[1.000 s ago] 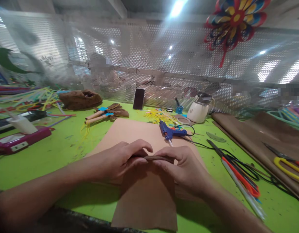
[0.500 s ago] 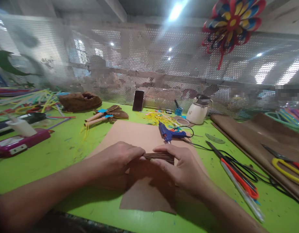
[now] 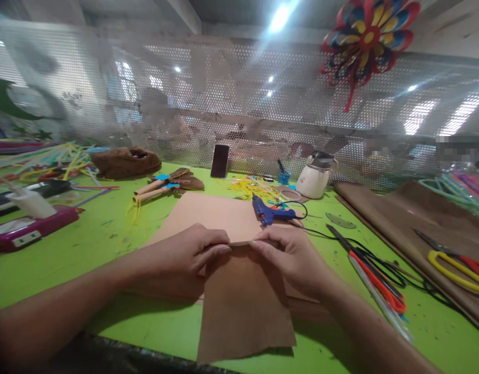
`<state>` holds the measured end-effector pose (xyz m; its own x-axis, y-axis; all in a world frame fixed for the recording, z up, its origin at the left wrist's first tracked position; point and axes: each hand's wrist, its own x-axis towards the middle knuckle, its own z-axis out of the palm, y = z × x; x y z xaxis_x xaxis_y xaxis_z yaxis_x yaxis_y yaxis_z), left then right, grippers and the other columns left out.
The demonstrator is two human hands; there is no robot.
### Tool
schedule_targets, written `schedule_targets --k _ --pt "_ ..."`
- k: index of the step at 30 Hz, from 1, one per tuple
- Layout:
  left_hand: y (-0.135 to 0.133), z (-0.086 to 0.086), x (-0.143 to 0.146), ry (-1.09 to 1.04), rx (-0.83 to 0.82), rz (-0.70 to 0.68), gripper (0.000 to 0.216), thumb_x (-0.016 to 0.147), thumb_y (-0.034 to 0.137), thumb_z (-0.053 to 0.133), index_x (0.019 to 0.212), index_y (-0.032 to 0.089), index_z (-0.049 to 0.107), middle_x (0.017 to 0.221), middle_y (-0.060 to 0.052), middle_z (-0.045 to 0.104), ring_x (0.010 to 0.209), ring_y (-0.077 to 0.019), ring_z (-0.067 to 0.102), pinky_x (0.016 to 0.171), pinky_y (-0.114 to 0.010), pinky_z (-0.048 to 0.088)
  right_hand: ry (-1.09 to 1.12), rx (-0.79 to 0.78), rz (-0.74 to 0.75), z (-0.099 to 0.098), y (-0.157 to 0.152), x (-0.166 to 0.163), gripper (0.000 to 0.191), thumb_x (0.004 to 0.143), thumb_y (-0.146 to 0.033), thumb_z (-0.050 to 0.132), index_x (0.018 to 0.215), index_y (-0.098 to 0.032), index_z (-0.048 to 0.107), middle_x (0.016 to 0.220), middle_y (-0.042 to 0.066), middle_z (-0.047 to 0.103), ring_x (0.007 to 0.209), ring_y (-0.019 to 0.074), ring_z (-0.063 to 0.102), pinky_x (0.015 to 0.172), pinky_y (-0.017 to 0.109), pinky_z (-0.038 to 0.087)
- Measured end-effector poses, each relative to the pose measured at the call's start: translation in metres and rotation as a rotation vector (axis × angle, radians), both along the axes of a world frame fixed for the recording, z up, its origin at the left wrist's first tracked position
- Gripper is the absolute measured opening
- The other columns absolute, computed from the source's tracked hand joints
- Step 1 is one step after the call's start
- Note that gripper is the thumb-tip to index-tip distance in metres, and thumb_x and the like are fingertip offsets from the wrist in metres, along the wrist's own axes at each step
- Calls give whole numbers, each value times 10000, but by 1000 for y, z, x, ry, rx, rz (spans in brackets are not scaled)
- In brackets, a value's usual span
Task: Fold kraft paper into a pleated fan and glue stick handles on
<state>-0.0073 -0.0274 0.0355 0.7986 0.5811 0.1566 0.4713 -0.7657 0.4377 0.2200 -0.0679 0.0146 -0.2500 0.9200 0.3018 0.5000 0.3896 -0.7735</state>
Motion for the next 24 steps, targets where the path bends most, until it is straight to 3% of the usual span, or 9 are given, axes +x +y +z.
schedule_targets --k 4,7,13,19,22,24 --pt "15 -5 0 -50 -81 24 368 877 426 405 678 159 562 578 12 542 518 -90 437 495 -199 295 249 -123 -95 -6 6 4 245 743 -392 667 682 -161 614 537 -19 561 486 102 465 465 231 343" --pt "22 -11 0 -91 -198 50 431 874 480 389 637 152 537 522 18 523 482 -84 442 491 -196 317 382 -118 -134 -11 11 4 252 696 -367 721 622 -158 600 506 -35 534 466 79 422 462 222 317" --pt "27 -14 -3 -168 -263 -21 321 852 412 469 686 146 539 596 21 517 532 -76 451 503 -187 332 473 -136 -180 -16 17 9 265 700 -384 716 619 -154 614 511 -31 524 471 81 430 451 217 319" --pt "29 -5 -8 -295 -825 -119 313 861 427 470 716 151 509 501 45 489 432 -67 467 451 -184 342 584 -59 -179 -5 15 12 227 749 -410 662 756 -183 663 577 1 614 507 124 539 508 256 451" --pt "24 -8 -7 -350 -1122 -191 247 835 393 530 764 157 517 521 41 518 400 -73 490 407 -184 340 463 -145 -21 3 4 1 256 724 -433 680 927 -277 676 817 18 698 731 201 644 618 313 521" --pt "17 -13 -5 -381 -1282 -225 217 816 373 561 785 161 527 535 40 527 383 -73 487 383 -184 336 318 -117 70 8 -7 -8 271 752 -488 629 958 -320 678 929 14 699 834 221 651 693 339 533"
